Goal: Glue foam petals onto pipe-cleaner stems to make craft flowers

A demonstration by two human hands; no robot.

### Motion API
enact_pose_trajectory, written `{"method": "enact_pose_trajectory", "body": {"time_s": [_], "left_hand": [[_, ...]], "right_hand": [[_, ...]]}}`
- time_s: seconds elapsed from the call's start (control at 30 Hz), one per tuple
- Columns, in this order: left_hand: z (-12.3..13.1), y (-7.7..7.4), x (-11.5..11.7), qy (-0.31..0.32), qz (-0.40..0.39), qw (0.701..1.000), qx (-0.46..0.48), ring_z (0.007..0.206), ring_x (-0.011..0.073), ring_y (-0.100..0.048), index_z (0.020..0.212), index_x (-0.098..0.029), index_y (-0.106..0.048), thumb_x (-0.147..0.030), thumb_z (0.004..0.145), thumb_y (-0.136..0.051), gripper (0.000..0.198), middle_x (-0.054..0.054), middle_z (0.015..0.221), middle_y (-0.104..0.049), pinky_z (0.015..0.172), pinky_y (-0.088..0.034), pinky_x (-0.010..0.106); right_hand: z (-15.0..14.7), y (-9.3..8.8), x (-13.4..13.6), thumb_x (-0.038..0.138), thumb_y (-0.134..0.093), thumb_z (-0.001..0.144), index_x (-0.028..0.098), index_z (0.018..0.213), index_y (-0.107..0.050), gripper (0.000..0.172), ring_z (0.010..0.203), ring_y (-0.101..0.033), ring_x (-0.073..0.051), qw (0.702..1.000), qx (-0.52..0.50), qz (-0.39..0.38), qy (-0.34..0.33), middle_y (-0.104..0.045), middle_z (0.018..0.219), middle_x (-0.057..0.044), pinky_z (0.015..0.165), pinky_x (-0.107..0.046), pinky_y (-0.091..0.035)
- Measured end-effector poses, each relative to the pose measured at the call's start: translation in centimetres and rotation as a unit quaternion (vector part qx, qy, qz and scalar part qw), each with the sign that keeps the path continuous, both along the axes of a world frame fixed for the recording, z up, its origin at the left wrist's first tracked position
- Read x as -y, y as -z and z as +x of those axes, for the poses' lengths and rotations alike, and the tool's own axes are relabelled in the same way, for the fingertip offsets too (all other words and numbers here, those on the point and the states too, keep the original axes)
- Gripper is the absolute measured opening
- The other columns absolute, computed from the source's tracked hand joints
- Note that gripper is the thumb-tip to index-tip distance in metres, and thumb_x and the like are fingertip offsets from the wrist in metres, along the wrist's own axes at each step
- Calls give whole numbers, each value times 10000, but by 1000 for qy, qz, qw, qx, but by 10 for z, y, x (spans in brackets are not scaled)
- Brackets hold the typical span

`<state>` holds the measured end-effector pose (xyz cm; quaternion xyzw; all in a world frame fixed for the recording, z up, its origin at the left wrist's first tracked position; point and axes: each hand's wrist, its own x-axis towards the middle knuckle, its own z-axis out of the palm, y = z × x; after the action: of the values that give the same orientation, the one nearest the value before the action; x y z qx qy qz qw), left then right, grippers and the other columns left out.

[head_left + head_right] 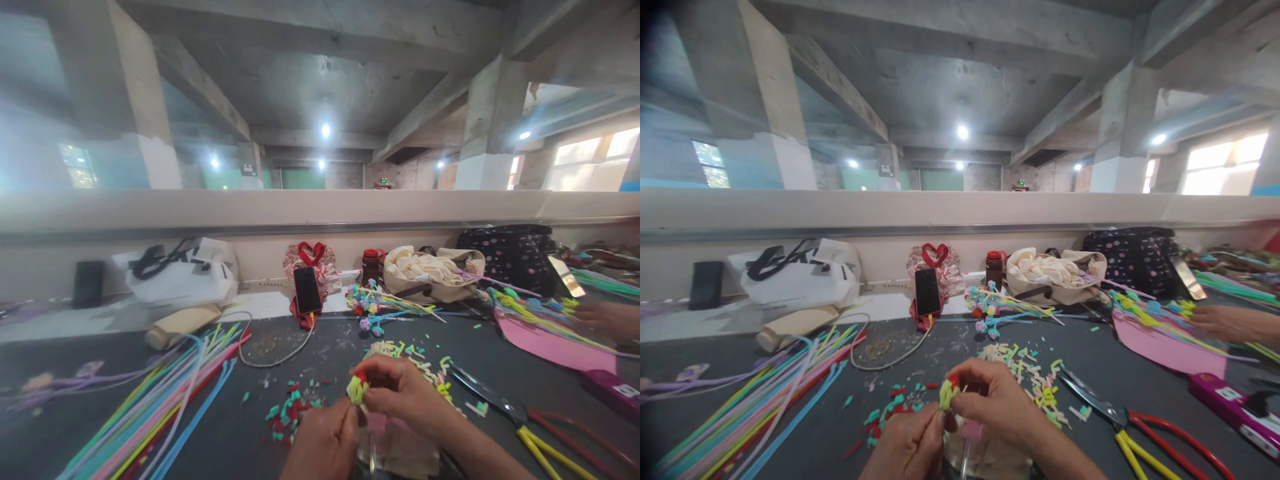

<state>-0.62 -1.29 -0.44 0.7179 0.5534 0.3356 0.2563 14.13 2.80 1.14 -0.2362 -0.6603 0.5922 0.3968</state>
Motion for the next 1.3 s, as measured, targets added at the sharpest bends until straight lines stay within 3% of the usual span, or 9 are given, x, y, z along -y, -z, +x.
{"method": "enact_pose_trajectory", "body": {"time_s": [0.1,0.3,0.5,0.7,0.87,1.03,1.13,1.3], "left_hand": [[0,1,-2,-2,-9,1000,-13,468,132,-463,664,-187,-596,-281,780,-252,375,-16,391,-462,462,-277,209],[0,2,-5,-2,-41,999,-31,474,125,-452,545,-199,-507,-309,779,-262,356,-19,416,-449,460,-278,207],[-1,-7,1,38,-80,993,76,470,116,-432,562,-188,-483,-390,767,-298,342,-23,450,-468,464,-289,209],[1,-7,-1,47,-224,928,295,338,83,-352,643,-162,-539,-497,686,-345,390,-42,358,-446,395,-231,196],[-6,-1,-10,83,-264,900,336,275,79,-321,623,-131,-576,-512,599,-383,428,-4,295,-477,342,-168,186],[-6,0,-12,119,-282,890,337,242,70,-299,636,-112,-595,-470,597,-393,412,10,306,-509,325,-145,181],[-5,2,-12,136,-302,884,331,246,69,-309,572,-113,-584,-451,600,-374,399,15,293,-496,331,-185,181],[0,6,-12,143,-330,876,320,256,70,-329,564,-109,-586,-396,592,-405,340,16,303,-504,335,-193,181]], "right_hand": [[-2,-1,2,59,-540,666,146,830,-602,196,579,-549,-99,1000,6,-17,9,-604,657,8,555,-205,-402],[-6,-3,6,57,-517,630,143,858,-579,252,554,-542,-96,997,14,-54,45,-584,669,16,560,-228,-428],[-7,3,5,55,-524,602,162,898,-583,320,551,-524,-87,996,30,-66,53,-560,641,35,535,-196,-413],[-3,1,2,177,-628,633,166,914,-580,286,607,-530,-97,997,-20,-63,44,-588,793,-10,548,-201,-413],[1,0,-1,320,-596,700,159,923,-582,275,505,-493,-69,995,-3,-65,78,-589,746,-10,434,-166,-338],[0,5,-3,401,-570,718,153,907,-599,313,461,-467,-63,994,5,-96,42,-565,611,14,432,-164,-326],[-1,8,-3,363,-582,710,153,915,-601,294,456,-462,-64,990,-21,-141,24,-558,577,20,451,-170,-338],[1,9,-3,141,-638,582,129,790,-634,208,479,-469,-56,989,-22,-148,2,-579,606,22,479,-169,-352]]}}
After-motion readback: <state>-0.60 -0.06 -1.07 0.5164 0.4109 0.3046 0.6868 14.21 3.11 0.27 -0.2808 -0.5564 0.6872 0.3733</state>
